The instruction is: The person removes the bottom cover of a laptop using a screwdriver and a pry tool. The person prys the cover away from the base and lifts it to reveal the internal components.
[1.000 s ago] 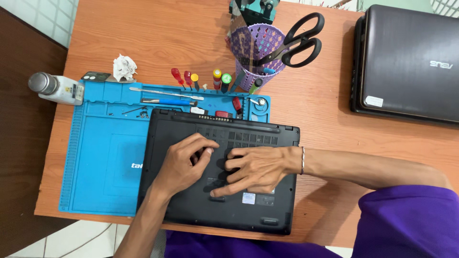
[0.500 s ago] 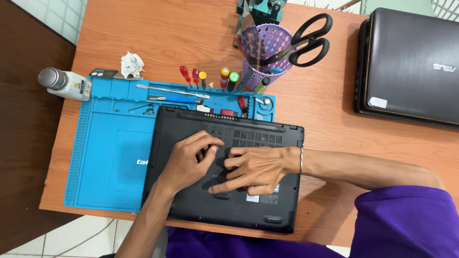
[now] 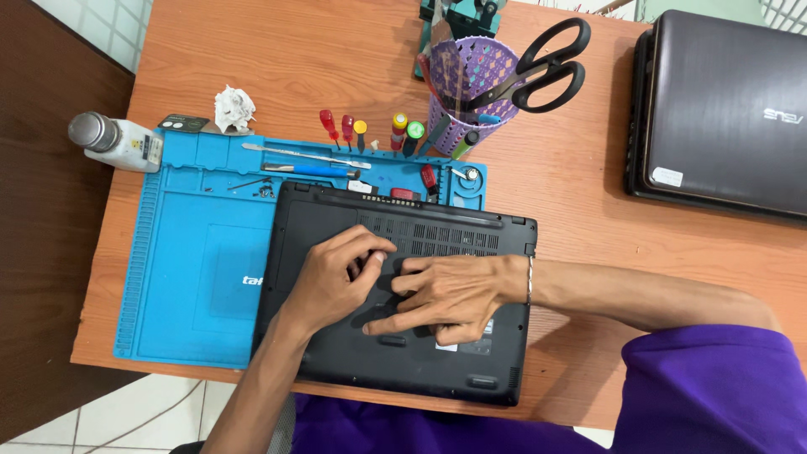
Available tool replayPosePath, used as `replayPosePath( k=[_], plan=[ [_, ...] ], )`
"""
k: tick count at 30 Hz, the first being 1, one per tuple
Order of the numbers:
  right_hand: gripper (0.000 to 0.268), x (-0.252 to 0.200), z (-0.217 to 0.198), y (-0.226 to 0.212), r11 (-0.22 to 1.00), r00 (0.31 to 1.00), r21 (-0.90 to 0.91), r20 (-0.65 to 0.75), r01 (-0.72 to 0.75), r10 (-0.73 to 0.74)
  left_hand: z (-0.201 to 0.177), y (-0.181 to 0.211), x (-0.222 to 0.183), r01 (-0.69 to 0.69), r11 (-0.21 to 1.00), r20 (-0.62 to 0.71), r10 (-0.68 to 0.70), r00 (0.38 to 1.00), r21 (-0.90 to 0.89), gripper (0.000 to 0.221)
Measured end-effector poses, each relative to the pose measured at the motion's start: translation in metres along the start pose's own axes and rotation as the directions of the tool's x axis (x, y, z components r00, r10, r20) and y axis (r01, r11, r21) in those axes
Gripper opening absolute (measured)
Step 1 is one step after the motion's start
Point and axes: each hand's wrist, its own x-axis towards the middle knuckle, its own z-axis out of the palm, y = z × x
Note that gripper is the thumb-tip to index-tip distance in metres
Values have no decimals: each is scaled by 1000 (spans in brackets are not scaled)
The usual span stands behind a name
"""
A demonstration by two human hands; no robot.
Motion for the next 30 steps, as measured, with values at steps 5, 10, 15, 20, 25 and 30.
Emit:
replayPosePath(
  k=[5, 10, 15, 20, 25, 30],
  plan=[
    [90, 1, 2, -2, 1000, 999, -9, 25, -28, 28, 0, 0, 0, 12, 1000, 3, -12, 1000, -7, 13],
    [90, 1, 2, -1, 1000, 1000, -3, -9, 5, -5, 1, 0, 0, -2, 1000, -5, 2, 1000, -4, 13],
    [92, 0, 2, -1, 1000, 1000, 8, 18, -25, 24, 1, -2, -1, -15, 1000, -14, 15, 1000, -6, 12],
    [93, 2, -1, -2, 1000, 999, 2, 31, -27, 27, 0, -1, -1, -21, 1000, -25, 21, 999, -7, 13],
    [92, 4, 1, -2, 999, 999, 15, 27, -28, 28, 2, -2, -2, -43, 999, -28, 43, 999, -11, 12],
    [93, 3, 4, -1, 1000, 999, 10, 27, -24, 24, 2, -3, -2, -28, 1000, -22, 28, 999, -10, 12]
  ],
)
